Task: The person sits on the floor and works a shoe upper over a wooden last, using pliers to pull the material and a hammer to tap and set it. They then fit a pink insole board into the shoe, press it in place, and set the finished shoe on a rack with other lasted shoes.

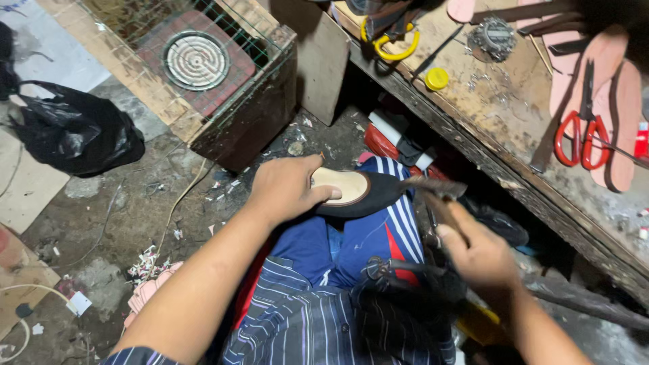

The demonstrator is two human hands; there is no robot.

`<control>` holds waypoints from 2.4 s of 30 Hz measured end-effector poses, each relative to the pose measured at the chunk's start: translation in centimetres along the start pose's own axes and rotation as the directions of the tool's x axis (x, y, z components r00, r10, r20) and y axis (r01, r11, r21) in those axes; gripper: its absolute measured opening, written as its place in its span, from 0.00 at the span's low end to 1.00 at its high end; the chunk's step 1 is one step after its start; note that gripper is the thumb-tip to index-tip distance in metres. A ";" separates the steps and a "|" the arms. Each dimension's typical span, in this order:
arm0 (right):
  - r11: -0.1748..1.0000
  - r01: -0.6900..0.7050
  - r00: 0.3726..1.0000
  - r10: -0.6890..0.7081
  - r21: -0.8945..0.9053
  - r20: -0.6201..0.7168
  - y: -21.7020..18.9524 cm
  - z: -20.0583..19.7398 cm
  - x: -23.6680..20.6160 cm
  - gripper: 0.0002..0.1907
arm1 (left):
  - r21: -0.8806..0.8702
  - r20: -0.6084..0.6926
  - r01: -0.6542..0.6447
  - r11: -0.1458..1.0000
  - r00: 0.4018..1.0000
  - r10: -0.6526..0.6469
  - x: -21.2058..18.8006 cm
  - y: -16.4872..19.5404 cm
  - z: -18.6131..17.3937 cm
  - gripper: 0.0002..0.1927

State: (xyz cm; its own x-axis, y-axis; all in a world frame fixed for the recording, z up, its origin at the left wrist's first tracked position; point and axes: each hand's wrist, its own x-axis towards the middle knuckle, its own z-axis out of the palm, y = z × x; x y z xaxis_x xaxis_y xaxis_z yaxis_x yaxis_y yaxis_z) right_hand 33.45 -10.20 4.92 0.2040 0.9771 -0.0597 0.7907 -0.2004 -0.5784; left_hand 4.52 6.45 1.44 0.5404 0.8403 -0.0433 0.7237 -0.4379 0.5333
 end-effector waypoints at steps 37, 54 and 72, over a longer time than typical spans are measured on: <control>0.992 0.121 0.988 -0.116 0.035 -0.103 4.3 1.0 -2.0 0.12 | 0.021 -0.213 -0.135 0.991 0.967 0.137 -1.9 0.9 1.4 0.25; 0.998 0.046 0.999 -0.046 -0.037 0.010 2.2 1.3 -0.3 0.18 | 0.048 -0.123 -0.093 0.994 0.987 0.099 0.1 0.4 0.8 0.25; 0.856 -0.213 0.959 0.276 0.470 -0.069 12.9 2.7 -0.3 0.30 | 0.074 0.073 0.179 0.981 0.980 -0.184 1.5 3.2 0.2 0.33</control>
State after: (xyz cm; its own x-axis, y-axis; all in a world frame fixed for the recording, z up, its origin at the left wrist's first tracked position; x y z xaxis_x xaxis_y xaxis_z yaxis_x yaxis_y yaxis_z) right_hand 42.05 -12.88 -4.73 0.4538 0.8764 -0.1613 0.3621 -0.3467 -0.8653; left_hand 7.76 6.24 2.91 0.4279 0.8809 -0.2021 0.8382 -0.3031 0.4534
